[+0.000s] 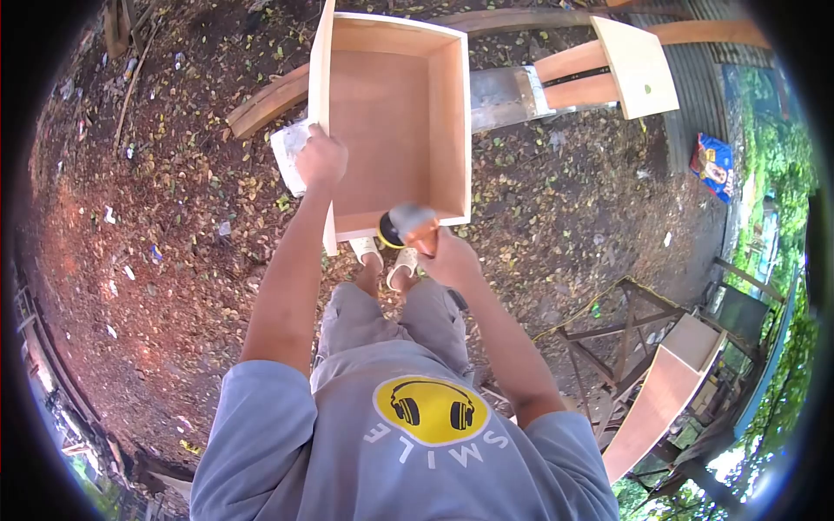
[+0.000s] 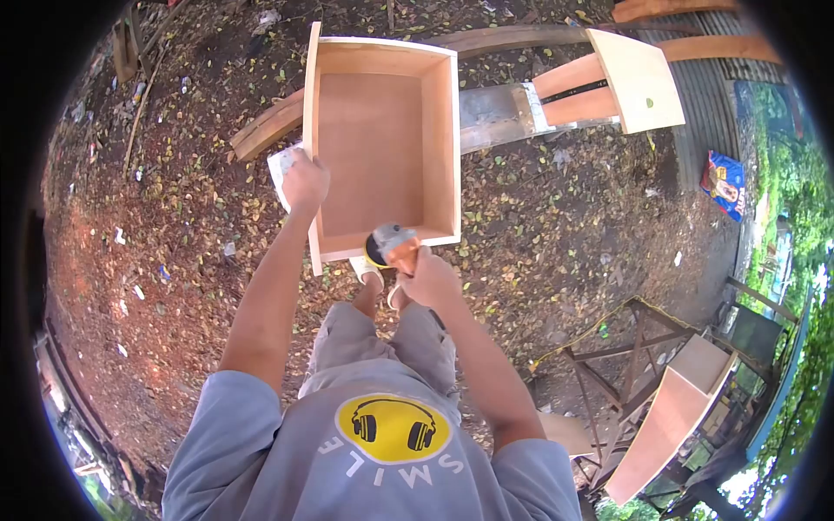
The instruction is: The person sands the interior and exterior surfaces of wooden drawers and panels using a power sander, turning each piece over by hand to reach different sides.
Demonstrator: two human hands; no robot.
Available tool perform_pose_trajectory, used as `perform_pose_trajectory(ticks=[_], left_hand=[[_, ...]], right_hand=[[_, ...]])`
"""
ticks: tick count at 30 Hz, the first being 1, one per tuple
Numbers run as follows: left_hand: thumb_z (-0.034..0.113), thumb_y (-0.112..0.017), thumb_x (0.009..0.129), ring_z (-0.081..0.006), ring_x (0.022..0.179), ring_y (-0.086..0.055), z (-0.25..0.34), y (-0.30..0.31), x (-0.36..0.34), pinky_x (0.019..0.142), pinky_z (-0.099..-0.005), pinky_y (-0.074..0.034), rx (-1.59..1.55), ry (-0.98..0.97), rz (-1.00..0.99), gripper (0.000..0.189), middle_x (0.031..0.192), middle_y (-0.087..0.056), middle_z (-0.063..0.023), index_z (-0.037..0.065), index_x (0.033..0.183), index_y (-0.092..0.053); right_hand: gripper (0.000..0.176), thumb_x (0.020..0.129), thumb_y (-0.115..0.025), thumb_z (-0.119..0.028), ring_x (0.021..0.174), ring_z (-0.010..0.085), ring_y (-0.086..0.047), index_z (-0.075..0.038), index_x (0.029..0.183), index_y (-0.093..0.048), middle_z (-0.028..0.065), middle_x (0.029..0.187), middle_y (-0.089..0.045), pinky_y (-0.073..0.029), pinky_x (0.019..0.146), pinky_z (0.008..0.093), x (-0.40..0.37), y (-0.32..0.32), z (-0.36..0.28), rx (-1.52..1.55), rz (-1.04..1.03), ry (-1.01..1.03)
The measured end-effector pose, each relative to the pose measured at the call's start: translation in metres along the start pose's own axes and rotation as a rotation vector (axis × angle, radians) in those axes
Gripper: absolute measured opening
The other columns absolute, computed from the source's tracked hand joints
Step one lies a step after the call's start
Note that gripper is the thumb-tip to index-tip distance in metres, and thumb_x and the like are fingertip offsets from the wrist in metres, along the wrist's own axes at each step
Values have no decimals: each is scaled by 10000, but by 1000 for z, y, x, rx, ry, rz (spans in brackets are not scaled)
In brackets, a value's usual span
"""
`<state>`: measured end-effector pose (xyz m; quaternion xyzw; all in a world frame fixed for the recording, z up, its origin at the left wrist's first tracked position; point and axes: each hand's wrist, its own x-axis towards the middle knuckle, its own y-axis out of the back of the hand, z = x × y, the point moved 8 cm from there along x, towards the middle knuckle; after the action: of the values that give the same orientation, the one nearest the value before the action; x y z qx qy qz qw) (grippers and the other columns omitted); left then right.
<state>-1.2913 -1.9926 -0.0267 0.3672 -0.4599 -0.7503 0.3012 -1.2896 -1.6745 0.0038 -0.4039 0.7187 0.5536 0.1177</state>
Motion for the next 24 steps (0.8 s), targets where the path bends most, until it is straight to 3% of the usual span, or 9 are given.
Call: perform_pose_trajectory(ticks=[6,9,14,24], left_hand=[[304,-496,925,-426,823,-683,-4,-4,2,756,-517,-541,-37,20,6,385,839,-685,-260,-19,1134,-496],[318,-492,929,-432,813,-679,-7,-6,1,751,-525,-537,-43,32,17,397,819,-683,-262,-16,1142,-512],[298,-495,928,-421,763,-682,-8,-4,-3,706,-514,-547,-38,43,63,365,807,-684,-248,-4,1132,-522],[329,-523,928,-408,673,-676,-15,-9,-4,621,-512,-544,2,68,144,358,704,-670,-212,41,1141,-532]], right_hand=[[588,810,-664,-339,865,373,-673,24,1229,-469,187,1010,-633,-554,760,462,-7,54,68,-371,80,-74],[641,826,-673,-337,873,319,-669,9,1307,-430,139,1027,-598,-562,747,426,7,64,90,-582,147,111],[656,801,-701,-331,847,271,-655,-61,1339,-440,96,994,-591,-533,668,389,45,76,99,-865,66,396],[547,840,-647,-289,866,338,-672,-43,1276,-426,163,1021,-613,-563,725,447,202,190,44,-816,100,442]])
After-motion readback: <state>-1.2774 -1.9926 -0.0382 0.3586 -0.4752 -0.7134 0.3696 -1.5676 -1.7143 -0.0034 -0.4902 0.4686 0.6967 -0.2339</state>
